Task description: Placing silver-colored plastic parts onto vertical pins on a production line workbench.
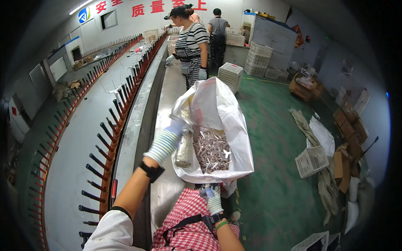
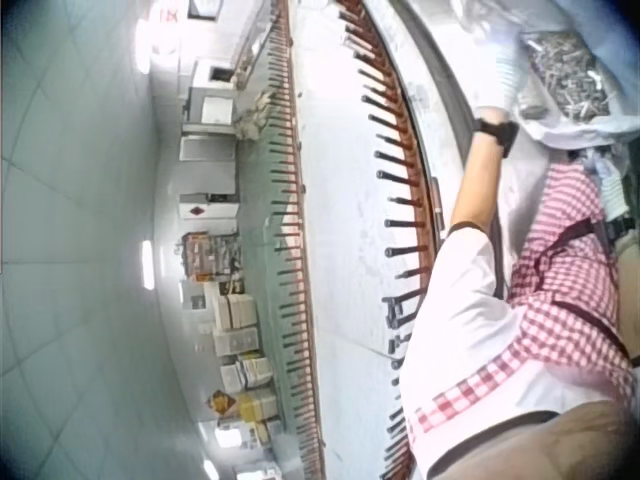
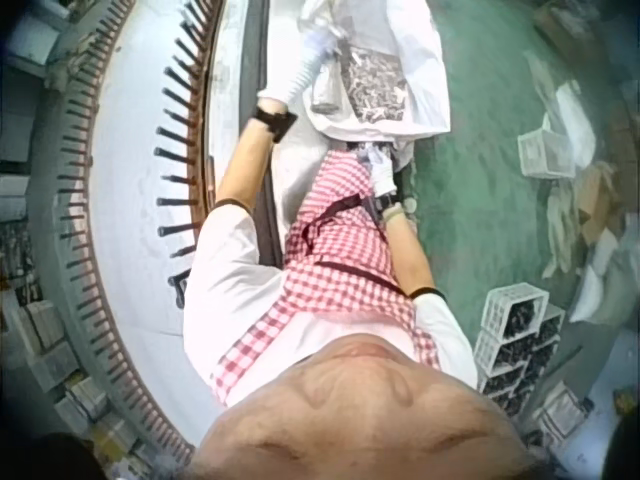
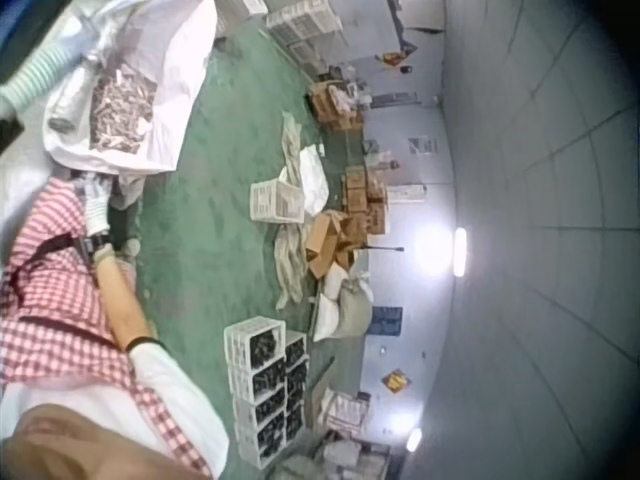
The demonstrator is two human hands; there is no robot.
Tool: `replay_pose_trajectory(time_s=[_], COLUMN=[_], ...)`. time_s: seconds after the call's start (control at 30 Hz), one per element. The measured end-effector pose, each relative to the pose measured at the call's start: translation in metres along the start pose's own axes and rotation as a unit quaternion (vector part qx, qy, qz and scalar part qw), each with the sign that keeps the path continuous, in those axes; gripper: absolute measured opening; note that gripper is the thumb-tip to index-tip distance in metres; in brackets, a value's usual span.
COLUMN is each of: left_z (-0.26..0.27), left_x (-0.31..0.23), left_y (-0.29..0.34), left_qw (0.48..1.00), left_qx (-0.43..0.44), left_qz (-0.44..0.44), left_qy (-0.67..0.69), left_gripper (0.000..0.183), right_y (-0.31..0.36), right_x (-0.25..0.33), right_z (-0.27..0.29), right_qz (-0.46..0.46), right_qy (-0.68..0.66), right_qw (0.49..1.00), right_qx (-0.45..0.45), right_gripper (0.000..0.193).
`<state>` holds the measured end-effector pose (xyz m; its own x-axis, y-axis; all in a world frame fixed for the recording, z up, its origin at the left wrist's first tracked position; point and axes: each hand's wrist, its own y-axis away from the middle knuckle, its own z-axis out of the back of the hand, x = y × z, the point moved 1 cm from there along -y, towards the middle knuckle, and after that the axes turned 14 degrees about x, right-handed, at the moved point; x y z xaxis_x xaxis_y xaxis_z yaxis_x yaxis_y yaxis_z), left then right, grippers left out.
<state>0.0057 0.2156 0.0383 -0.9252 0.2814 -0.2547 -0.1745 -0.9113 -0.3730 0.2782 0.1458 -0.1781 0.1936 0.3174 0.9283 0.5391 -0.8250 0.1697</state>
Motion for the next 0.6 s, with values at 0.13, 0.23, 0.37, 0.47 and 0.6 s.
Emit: replay_pose_trajectory(time_s=[0.13, 0.23, 0.37, 0.47, 0.6], left_z=[-0.104, -0.134, -0.151, -0.164, -0.169], left_x=[-0.018, -0.025, -0.013, -0.009, -0.007], left_y=[0.047, 0.082, 0.125, 0.153, 0.165], left_qw=[0.99, 0.975, 0.935, 0.904, 0.823], left_qx=[0.128, 0.218, 0.278, 0.311, 0.429], left_qz=[-0.059, 0.034, 0.205, 0.288, 0.362], left_qy=[-0.03, 0.036, 0.079, 0.05, 0.082], left_gripper=[0.041, 0.042, 0.049, 0.052, 0.056], right_y=[-0.001, 0.002, -0.001, -0.002, -0.002], right_x=[0.0, 0.002, 0.008, 0.006, 0.008], right_z=[0.003, 0.002, -0.002, 0.0, -0.002], right_qz=[-0.027, -0.008, -0.02, -0.018, -0.026], right_qy=[-0.011, -0.024, -0.011, -0.022, -0.038], right_qw=[1.0, 1.0, 1.0, 1.0, 0.999], right_qx=[0.002, 0.001, 0.001, 0.002, -0.004], right_gripper=[0.033, 0.032, 0.035, 0.033, 0.032])
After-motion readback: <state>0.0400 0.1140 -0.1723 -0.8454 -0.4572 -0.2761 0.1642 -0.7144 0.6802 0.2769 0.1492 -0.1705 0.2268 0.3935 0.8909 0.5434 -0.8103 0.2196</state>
